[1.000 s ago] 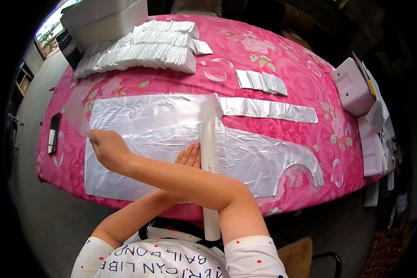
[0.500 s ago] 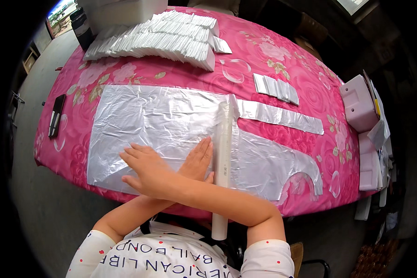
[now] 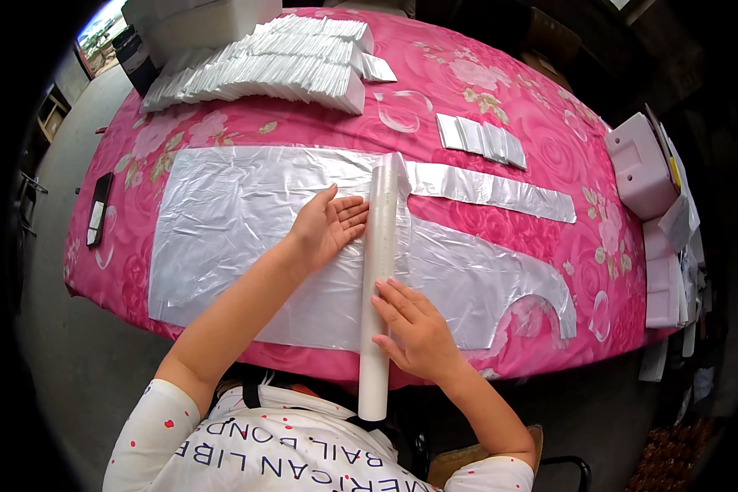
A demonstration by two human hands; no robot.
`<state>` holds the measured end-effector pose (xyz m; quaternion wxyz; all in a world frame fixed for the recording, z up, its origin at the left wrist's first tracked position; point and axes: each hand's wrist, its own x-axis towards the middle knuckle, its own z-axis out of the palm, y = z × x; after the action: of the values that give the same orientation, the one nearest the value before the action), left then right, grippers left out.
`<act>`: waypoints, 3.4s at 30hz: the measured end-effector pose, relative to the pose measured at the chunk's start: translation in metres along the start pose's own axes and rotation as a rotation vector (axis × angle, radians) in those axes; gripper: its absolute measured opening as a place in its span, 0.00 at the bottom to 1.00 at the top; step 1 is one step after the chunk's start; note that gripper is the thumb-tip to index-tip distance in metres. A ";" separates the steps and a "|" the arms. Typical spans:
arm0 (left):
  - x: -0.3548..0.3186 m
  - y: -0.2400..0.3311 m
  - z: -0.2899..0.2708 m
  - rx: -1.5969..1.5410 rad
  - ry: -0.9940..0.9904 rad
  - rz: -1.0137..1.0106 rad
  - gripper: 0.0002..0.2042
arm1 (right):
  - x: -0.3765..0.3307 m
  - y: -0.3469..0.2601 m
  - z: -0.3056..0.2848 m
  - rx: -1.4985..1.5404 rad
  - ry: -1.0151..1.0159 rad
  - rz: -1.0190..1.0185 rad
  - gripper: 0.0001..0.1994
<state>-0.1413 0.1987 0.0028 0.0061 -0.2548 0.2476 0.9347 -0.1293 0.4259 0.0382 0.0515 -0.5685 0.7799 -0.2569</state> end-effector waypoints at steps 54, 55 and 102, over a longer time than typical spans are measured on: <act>-0.270 0.014 -0.151 0.506 0.148 0.257 0.23 | 0.196 -0.160 0.124 1.528 -0.167 0.277 0.35; -0.272 0.017 -0.149 0.352 0.016 0.164 0.23 | 0.194 -0.159 0.123 1.564 -0.166 0.283 0.35; -0.288 -0.005 -0.182 0.407 0.068 -0.372 0.31 | 0.140 0.014 0.058 1.079 0.048 0.699 0.22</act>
<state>0.1966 0.1513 0.0025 0.2203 -0.3208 0.3793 0.8395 -0.1685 0.2810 0.0116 0.3932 -0.1692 0.6813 -0.5938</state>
